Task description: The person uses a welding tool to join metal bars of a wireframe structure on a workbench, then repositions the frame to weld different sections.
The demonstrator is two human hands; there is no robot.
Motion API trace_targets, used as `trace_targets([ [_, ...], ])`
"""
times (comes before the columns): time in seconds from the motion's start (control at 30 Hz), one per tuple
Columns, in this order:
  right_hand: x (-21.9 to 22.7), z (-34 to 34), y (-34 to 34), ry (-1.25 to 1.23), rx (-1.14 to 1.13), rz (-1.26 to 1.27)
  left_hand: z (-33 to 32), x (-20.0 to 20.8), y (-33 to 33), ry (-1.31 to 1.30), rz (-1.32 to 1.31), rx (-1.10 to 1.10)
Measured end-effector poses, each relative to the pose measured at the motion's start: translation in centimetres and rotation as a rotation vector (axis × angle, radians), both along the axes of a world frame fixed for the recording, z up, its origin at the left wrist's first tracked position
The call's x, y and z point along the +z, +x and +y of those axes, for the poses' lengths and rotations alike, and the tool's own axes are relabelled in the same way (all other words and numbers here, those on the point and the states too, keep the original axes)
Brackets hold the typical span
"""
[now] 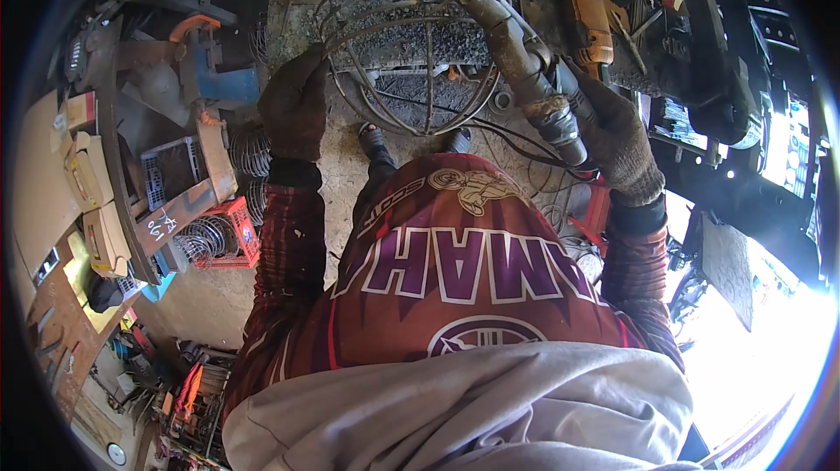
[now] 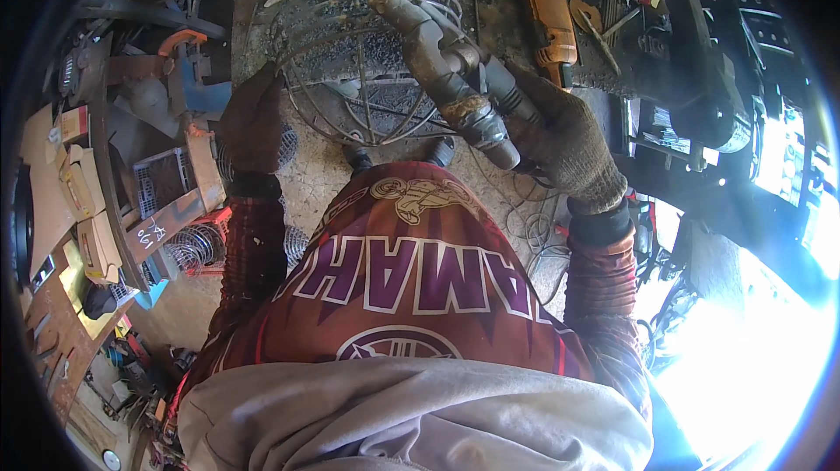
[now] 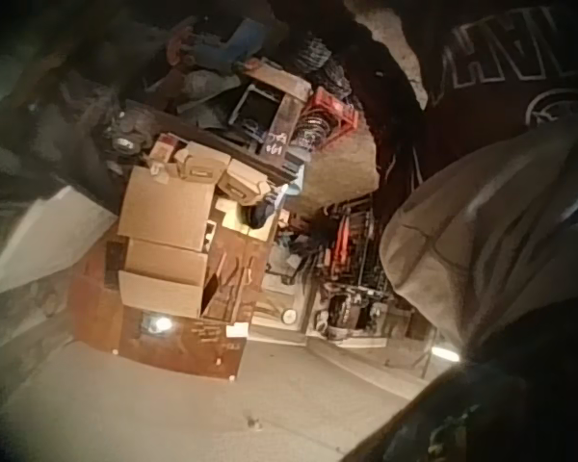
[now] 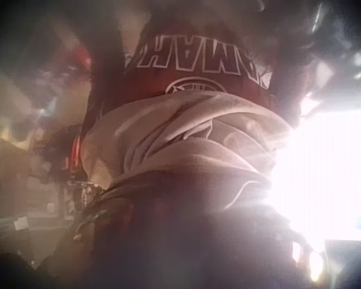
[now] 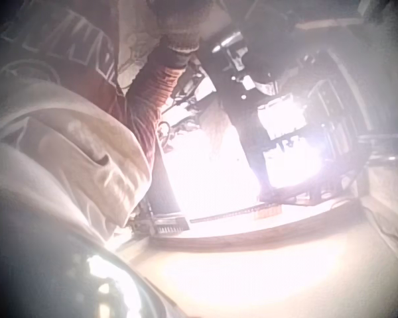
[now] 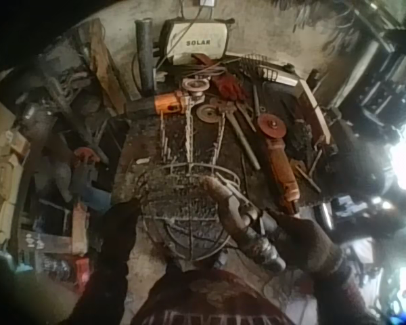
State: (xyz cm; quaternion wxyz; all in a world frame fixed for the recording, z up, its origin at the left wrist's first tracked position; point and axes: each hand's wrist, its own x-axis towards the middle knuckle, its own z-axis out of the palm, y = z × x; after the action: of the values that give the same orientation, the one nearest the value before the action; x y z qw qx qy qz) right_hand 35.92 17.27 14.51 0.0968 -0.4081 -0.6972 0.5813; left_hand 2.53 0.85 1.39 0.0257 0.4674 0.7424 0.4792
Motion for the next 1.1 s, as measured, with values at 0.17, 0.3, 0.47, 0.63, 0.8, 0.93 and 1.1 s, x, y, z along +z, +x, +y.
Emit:
trace_targets([
  [0.17, 0.4, 0.2, -0.1, 0.013, 0.021, -0.052, 0.0, 0.2, 0.2, -0.020, 0.006, 0.013],
  [0.3, 0.0, 0.1, 0.2, -0.011, -0.008, -0.029, -0.1, 0.1, 0.0, 0.000, 0.019, -0.005],
  [0.47, -0.3, 0.0, 0.2, 0.063, 0.026, -0.018, 0.0, 0.3, 0.0, -0.024, 0.021, -0.001],
  [0.63, -0.5, -0.2, 0.3, -0.018, -0.014, 0.063, 0.1, 0.0, -0.1, 0.004, 0.046, -0.013],
  [0.8, 0.2, -0.1, -0.2, 0.051, 0.035, -0.055, 0.0, 0.4, 0.1, -0.028, 0.017, 0.005],
  [0.93, 0.3, -0.1, -0.1, -0.007, 0.021, -0.041, 0.0, 0.1, 0.2, -0.007, -0.029, 0.011],
  [1.1, 0.3, -0.3, 0.0, 0.123, 0.045, -0.084, 0.1, 0.3, 0.1, -0.042, 0.025, 0.007],
])
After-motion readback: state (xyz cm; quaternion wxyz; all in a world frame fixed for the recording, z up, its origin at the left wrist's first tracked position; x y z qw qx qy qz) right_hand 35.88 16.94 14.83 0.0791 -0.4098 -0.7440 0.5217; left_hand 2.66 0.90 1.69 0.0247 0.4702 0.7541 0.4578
